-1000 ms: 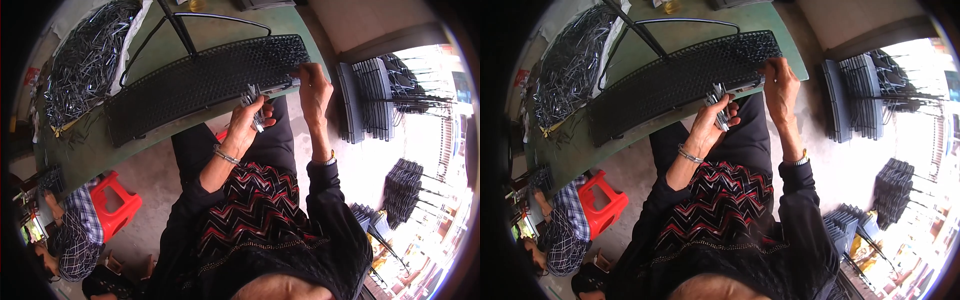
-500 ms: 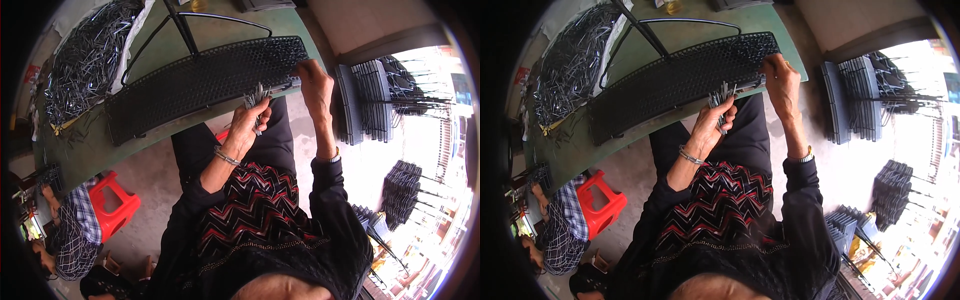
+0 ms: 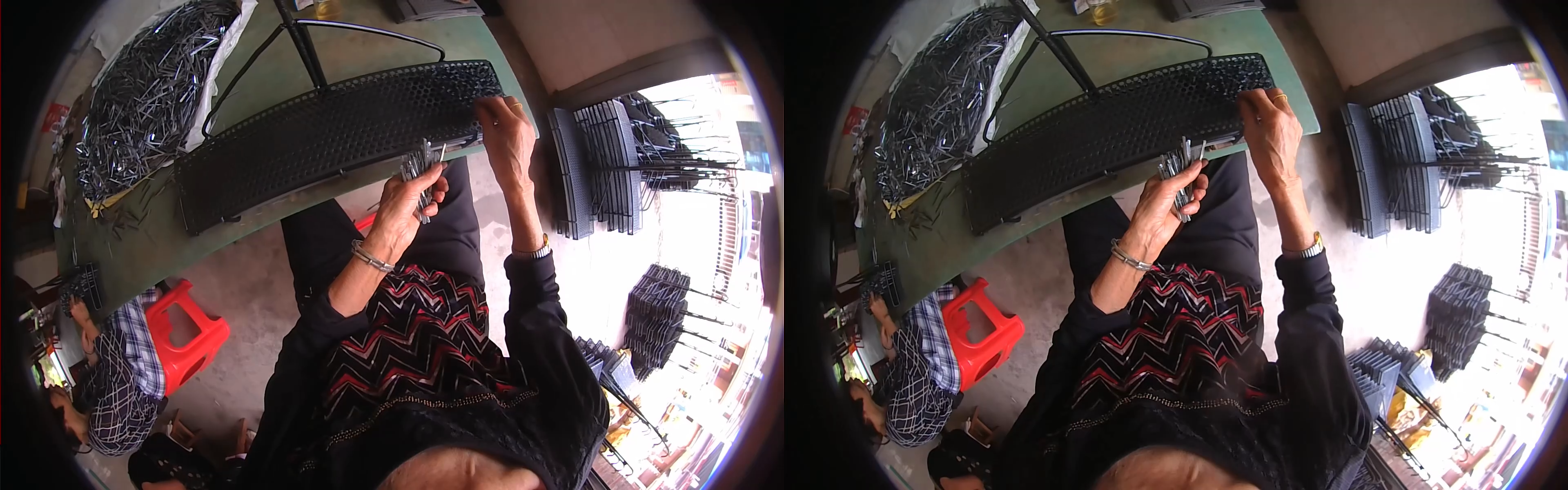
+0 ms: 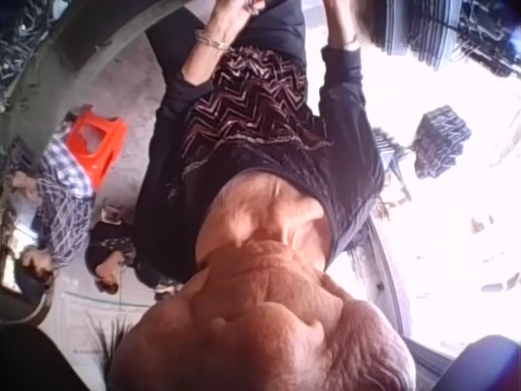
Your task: The person is manually inserting small metal pins into a black mesh-like grid component.
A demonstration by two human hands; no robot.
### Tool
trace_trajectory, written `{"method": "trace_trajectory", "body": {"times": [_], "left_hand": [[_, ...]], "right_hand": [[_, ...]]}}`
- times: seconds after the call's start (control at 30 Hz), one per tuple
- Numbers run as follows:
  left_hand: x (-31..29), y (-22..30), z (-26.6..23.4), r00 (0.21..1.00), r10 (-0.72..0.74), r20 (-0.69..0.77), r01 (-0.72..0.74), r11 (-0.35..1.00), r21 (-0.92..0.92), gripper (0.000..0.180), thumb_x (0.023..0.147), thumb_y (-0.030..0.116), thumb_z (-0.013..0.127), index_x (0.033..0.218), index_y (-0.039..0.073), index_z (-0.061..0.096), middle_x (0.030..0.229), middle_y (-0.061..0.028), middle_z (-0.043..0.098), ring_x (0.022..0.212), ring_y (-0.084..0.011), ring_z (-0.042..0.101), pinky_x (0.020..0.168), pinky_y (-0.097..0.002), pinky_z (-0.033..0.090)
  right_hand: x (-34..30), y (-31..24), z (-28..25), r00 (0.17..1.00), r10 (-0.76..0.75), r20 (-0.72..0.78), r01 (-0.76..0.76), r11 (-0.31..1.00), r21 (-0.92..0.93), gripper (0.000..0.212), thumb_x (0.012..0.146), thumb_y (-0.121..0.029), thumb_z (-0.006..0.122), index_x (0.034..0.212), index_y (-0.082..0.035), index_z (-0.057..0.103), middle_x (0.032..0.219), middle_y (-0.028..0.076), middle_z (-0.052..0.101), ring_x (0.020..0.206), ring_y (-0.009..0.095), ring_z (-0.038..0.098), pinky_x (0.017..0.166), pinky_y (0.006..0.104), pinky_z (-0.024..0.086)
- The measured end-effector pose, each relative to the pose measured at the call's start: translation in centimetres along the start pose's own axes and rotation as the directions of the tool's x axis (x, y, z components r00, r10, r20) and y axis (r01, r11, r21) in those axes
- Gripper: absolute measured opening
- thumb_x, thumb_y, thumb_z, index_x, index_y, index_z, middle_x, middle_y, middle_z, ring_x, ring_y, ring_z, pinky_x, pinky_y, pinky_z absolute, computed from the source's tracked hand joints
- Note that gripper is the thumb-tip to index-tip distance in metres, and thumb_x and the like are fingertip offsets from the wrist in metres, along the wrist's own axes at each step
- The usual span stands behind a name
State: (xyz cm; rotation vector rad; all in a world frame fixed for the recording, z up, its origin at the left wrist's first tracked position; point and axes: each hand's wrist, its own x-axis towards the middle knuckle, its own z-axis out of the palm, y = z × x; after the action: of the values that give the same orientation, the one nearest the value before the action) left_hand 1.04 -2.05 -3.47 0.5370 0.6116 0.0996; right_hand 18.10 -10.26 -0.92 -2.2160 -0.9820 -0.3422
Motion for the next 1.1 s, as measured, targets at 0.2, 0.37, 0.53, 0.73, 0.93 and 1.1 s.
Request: {"method": "trace_trajectory", "body": {"times": [0.2, 0.37, 0.53, 0.73, 0.93, 1.1], "left_hand": [[-0.2, -0.2, 0.3, 1.000, 0.019, 0.005, -0.019, 1.000, 0.004, 0.025, 0.091, 0.019, 0.064, 0.105, -0.001, 0.060, 0.079, -0.0045, 0.059, 0.066, -0.0092, 0.052, 0.048, -0.0197, 0.037], [-0.2, -0.4, 0.1, 1.000, 0.020, -0.004, -0.020, 1.000, -0.006, 0.024, 0.092, 0.020, 0.064, 0.104, -0.001, 0.060, 0.079, -0.0055, 0.058, 0.066, -0.0093, 0.052, 0.047, -0.0194, 0.037], [-0.4, -0.2, 0.1, 0.999, 0.031, 0.009, -0.031, 1.000, -0.002, 0.025, 0.092, 0.020, 0.064, 0.103, -0.002, 0.061, 0.077, -0.0054, 0.058, 0.065, -0.0092, 0.052, 0.047, -0.0194, 0.036], [-0.4, -0.5, 0.2, 0.998, 0.060, 0.006, -0.061, 0.998, 0.022, 0.025, 0.088, 0.022, 0.069, 0.099, 0.000, 0.065, 0.075, -0.0048, 0.062, 0.063, -0.0094, 0.055, 0.047, -0.0202, 0.037], [-0.6, -0.6, 0.5, 0.999, 0.053, -0.001, -0.053, 0.998, 0.032, 0.022, 0.088, 0.020, 0.068, 0.098, 0.000, 0.066, 0.075, -0.0050, 0.063, 0.062, -0.0098, 0.055, 0.047, -0.0203, 0.036], [-0.6, -0.8, 0.3, 0.996, 0.074, 0.040, -0.077, 0.994, 0.078, 0.021, 0.089, 0.020, 0.067, 0.100, 0.003, 0.065, 0.078, -0.0072, 0.066, 0.062, -0.0103, 0.056, 0.046, -0.0203, 0.034]], "right_hand": [[-0.5, -0.5, 0.2, 0.999, 0.018, 0.033, -0.018, 1.000, 0.017, 0.010, 0.085, -0.017, 0.065, 0.092, -0.010, 0.069, 0.085, 0.008, 0.062, 0.078, 0.027, 0.063, 0.068, 0.0363, 0.048], [-0.8, -0.8, 0.8, 0.998, 0.035, -0.057, -0.035, 0.999, -0.012, 0.011, 0.087, -0.018, 0.064, 0.092, -0.011, 0.070, 0.085, 0.008, 0.062, 0.078, 0.028, 0.063, 0.068, 0.0364, 0.049], [-1.2, -0.7, 0.9, 0.994, 0.073, -0.076, -0.078, 0.994, -0.072, 0.012, 0.087, -0.020, 0.064, 0.093, -0.012, 0.071, 0.084, 0.007, 0.062, 0.076, 0.027, 0.063, 0.067, 0.0361, 0.049], [-1.5, -0.7, 0.5, 0.995, 0.040, -0.087, -0.044, 0.998, -0.049, 0.012, 0.087, -0.018, 0.065, 0.094, -0.011, 0.071, 0.083, 0.007, 0.061, 0.074, 0.027, 0.062, 0.066, 0.0354, 0.048], [-2.3, -2.0, -0.9, 0.990, 0.137, -0.012, -0.138, 0.990, -0.037, 0.016, 0.087, -0.019, 0.066, 0.100, -0.011, 0.071, 0.082, 0.009, 0.062, 0.072, 0.022, 0.061, 0.065, 0.0318, 0.047], [-3.9, -1.5, -3.1, 0.837, 0.078, 0.542, -0.338, 0.852, 0.399, 0.023, 0.087, -0.018, 0.064, 0.103, -0.002, 0.066, 0.089, 0.011, 0.067, 0.077, 0.020, 0.064, 0.068, 0.0321, 0.049]]}}
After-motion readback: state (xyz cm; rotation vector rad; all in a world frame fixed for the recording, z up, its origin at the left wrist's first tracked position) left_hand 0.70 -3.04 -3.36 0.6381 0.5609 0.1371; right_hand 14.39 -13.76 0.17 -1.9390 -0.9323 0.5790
